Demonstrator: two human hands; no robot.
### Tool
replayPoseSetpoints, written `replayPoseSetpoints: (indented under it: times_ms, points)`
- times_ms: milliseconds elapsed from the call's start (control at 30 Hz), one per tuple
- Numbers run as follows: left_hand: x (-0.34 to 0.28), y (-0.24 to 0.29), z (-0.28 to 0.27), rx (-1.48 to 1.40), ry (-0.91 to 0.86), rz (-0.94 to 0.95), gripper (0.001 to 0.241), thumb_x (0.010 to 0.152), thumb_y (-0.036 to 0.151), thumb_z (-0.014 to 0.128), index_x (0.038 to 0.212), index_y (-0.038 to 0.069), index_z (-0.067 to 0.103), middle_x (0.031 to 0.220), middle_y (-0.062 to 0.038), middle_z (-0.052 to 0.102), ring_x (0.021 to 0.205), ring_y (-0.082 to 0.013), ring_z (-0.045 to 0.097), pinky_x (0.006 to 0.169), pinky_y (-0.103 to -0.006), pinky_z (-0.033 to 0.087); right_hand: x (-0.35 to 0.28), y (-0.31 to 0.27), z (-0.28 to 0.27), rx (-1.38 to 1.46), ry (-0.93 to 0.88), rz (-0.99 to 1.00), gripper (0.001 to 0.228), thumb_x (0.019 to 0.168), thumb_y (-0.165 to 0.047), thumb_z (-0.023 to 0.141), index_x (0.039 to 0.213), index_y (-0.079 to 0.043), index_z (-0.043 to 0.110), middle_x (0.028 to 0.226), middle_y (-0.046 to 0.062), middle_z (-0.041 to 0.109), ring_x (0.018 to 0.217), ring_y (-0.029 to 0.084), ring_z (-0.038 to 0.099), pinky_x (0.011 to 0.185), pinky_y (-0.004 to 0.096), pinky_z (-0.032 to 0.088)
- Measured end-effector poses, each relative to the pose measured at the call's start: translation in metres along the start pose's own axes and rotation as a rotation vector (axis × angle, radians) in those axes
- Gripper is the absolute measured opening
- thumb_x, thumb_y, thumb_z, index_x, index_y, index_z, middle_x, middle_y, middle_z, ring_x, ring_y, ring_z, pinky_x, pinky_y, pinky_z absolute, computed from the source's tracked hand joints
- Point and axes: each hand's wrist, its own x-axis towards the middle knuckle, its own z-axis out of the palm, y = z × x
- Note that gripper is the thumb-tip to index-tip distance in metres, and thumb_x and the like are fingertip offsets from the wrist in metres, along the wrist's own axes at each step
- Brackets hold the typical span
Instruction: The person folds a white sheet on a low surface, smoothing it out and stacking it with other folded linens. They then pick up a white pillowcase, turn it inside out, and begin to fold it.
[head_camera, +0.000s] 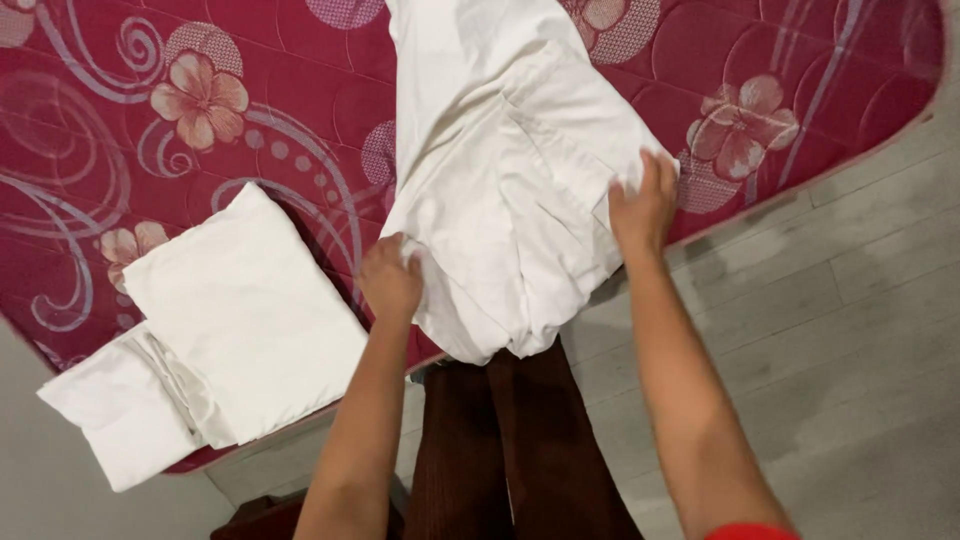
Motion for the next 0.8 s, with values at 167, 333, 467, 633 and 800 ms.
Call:
replayPoseSetpoints:
  times_ms: [167,333,467,633,800]
  points:
    - [-0.026,0.024,0.004,-0.337,-0.145,0.027,0.069,0.095,0.034,0.073,0.151,0.003,0.047,0.132,-0.023,0.063,0.117,-0.0383,0.062,0.107,-0.0463,0.046,0.073,-0.002,0.039,-0.259,-0.230,0.098,0.093,0.083,-0.038,0.082,0.157,-0.008,0.034,0.156,0.023,0.031,0.144,0.043,0.029,0.113,0.060,0.021]
    - [-0.038,0.013,0.020,-0.426,-0.080,0.040,0.082,0.088,0.029,0.077,0.152,-0.001,0.037,0.142,-0.027,0.055,0.128,-0.0410,0.055,0.109,-0.0463,0.042,0.071,-0.057,-0.008,-0.341,-0.469,0.200,0.072,0.082,-0.041,0.082,0.142,-0.014,0.053,0.136,0.018,0.058,0.130,0.039,0.046,0.114,0.053,0.030]
    - [-0.048,0.004,0.017,-0.395,0.025,0.107,0.083,0.090,0.026,0.077,0.156,0.002,0.033,0.153,-0.027,0.046,0.141,-0.0415,0.045,0.116,-0.0495,0.037,0.050,-0.030,-0.001,-0.366,-0.423,-0.171,0.040,0.085,-0.033,0.085,0.109,-0.002,0.075,0.107,0.021,0.072,0.101,0.039,0.068,0.100,0.049,0.047]
    - [-0.056,0.026,-0.054,-0.457,0.076,0.110,0.088,0.089,0.025,0.076,0.160,0.006,0.028,0.161,-0.026,0.032,0.147,-0.0421,0.035,0.118,-0.0540,0.033,-0.077,-0.069,-0.033,-0.273,-0.494,-0.414,0.031,0.077,-0.016,0.087,0.104,-0.006,0.075,0.097,0.014,0.071,0.093,0.031,0.065,0.095,0.046,0.049]
    - [-0.067,0.042,-0.100,-0.214,0.292,0.575,0.087,0.077,0.015,0.075,0.154,0.005,0.036,0.161,-0.026,0.031,0.149,-0.0479,0.027,0.121,-0.0673,0.020,-0.155,-0.097,-0.069,-0.272,-0.638,-0.558,0.055,0.067,-0.003,0.083,0.119,-0.021,0.079,0.092,0.005,0.064,0.102,0.026,0.057,0.106,0.041,0.041]
